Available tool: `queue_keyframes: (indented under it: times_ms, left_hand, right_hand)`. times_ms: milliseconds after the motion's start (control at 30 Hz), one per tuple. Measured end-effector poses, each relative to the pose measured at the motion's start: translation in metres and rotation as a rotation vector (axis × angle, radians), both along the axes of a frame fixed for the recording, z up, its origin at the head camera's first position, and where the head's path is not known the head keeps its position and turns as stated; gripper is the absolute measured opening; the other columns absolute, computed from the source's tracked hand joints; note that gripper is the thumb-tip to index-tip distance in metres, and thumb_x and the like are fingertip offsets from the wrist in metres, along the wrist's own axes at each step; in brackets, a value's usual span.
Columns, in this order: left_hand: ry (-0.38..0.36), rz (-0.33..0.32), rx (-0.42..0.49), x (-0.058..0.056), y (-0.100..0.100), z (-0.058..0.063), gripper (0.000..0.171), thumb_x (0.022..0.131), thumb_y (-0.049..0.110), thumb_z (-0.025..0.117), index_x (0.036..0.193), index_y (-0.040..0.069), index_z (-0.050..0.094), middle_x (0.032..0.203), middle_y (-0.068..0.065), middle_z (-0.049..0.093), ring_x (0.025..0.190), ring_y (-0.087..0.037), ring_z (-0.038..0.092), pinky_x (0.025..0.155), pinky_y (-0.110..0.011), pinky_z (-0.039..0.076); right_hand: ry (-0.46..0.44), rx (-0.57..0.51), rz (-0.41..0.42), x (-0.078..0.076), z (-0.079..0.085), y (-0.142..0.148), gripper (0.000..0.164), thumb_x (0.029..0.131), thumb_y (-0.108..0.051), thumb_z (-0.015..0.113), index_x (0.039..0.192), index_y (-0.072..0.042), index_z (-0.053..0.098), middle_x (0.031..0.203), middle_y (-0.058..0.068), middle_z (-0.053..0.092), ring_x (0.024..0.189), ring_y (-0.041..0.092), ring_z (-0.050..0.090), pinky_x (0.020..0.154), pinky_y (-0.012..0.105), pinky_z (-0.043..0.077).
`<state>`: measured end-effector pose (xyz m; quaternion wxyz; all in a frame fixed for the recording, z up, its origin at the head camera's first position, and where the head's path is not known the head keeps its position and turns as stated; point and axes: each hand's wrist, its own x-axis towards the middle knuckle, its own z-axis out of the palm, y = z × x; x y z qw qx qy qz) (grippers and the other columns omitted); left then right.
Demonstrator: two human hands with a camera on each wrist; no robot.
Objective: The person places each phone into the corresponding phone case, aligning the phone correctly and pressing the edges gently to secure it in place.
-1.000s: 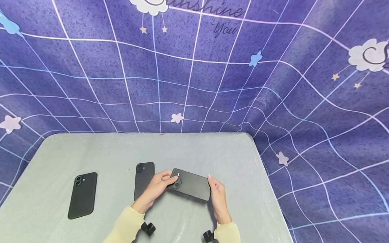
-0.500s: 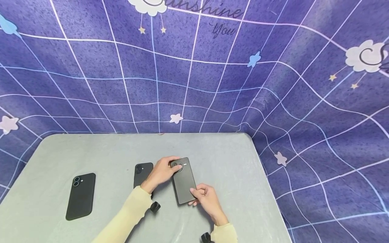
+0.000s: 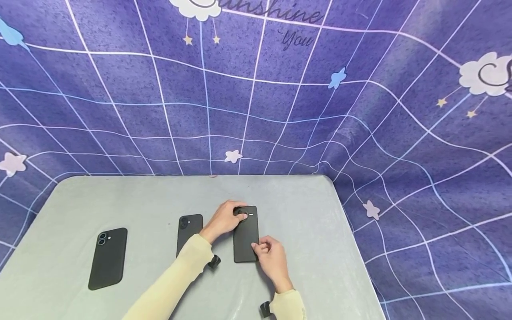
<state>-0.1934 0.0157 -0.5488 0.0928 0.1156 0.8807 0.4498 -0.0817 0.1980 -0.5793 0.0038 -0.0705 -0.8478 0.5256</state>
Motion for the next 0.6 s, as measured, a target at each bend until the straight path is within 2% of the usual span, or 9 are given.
queue_keyframes:
  times_ms: [167,333,467,600]
  left_hand:
    - [0.021,0.011,-0.049,0.000,0.001,-0.009,0.032,0.101,0.012,0.075,0.133,0.008,0.075,0.133,-0.017,0.067,0.127,-0.039,0.061,0.111,-0.054,0.048]
    - [0.084,-0.008,-0.070,0.001,0.000,-0.016,0.031,0.099,0.013,0.077,0.128,0.004,0.077,0.130,-0.016,0.066,0.125,-0.038,0.060,0.111,-0.053,0.046]
    - [0.096,-0.030,-0.036,0.008,-0.005,-0.017,0.034,0.101,0.019,0.076,0.131,0.004,0.075,0.136,-0.015,0.065,0.130,-0.038,0.057,0.114,-0.053,0.044]
    - [0.115,-0.024,0.054,0.024,-0.023,-0.009,0.035,0.104,0.022,0.073,0.137,0.008,0.072,0.141,-0.009,0.065,0.133,-0.032,0.060,0.115,-0.051,0.046]
  right_hand:
    - [0.074,0.083,-0.002,0.003,-0.004,-0.003,0.016,0.093,-0.011,0.085,0.100,0.002,0.078,0.080,0.002,0.069,0.069,0.007,0.059,0.063,0.019,0.048]
    - [0.127,0.096,0.016,0.002,-0.006,-0.004,0.018,0.091,-0.005,0.086,0.104,0.005,0.078,0.085,0.004,0.069,0.071,0.007,0.060,0.063,0.019,0.050]
    - [0.150,0.081,0.036,0.002,-0.008,0.000,0.015,0.092,-0.004,0.084,0.104,0.004,0.077,0.086,0.003,0.068,0.071,0.008,0.060,0.063,0.019,0.051]
    - [0.197,0.096,0.025,-0.001,-0.009,0.008,0.011,0.095,-0.007,0.082,0.103,0.000,0.078,0.085,0.001,0.069,0.070,0.008,0.062,0.064,0.021,0.053]
